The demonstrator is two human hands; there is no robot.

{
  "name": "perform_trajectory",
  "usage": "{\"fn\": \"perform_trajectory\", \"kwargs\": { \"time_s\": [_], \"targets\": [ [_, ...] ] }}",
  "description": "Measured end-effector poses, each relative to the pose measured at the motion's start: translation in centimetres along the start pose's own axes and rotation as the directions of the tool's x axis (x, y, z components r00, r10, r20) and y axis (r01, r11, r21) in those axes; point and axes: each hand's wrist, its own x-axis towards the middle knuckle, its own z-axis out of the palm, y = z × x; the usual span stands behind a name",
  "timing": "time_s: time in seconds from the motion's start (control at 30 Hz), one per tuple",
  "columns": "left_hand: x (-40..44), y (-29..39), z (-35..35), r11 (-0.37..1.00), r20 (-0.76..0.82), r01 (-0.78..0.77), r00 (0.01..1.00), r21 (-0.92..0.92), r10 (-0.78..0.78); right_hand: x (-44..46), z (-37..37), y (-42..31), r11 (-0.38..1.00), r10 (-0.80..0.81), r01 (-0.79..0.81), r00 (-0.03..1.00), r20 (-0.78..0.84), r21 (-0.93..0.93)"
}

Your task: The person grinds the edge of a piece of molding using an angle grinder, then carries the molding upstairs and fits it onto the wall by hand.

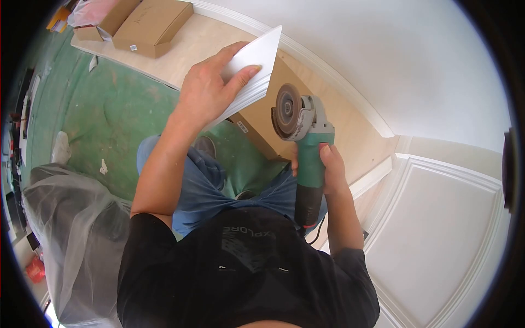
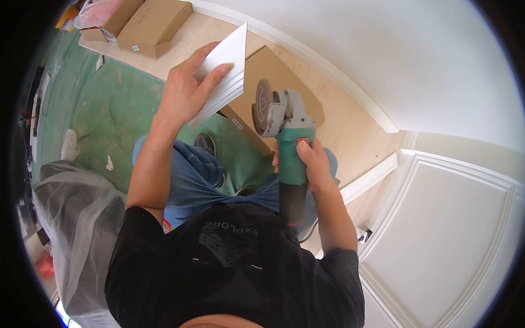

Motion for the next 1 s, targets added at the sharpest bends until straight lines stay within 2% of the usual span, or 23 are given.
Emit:
{"fn": "perform_trajectory", "kwargs": {
  "time_s": [0.1,0.5,0.6,0.8,1.0],
  "targets": [
    [-0.1,-0.2,0.4,0.993,-0.047,-0.111,0.993,-0.029,0.110,-0.7,1.1,-0.9,0.999,-0.008,0.009,1.000,-0.027,0.036],
    [-0.3,-0.7,2.0,0.949,-0.055,-0.294,0.952,0.112,0.302,-1.9,3.8,-3.7,1.000,0.005,0.000,0.987,-0.163,0.027],
    [-0.3,-1.1,2.4,0.951,-0.058,-0.288,0.953,0.115,0.296,-1.5,3.2,-4.0,0.991,0.011,0.001,0.996,-0.084,0.134],
    [0.0,-1.2,2.5,0.940,-0.077,-0.300,0.946,0.162,0.316,-1.2,3.6,-4.5,0.993,0.000,0.011,0.995,-0.095,0.116],
    [0.1,-1.5,2.5,0.940,-0.093,-0.319,0.939,0.124,0.331,-1.0,3.9,-4.8,0.994,0.003,0.008,0.996,-0.090,0.112]
  ]
}}
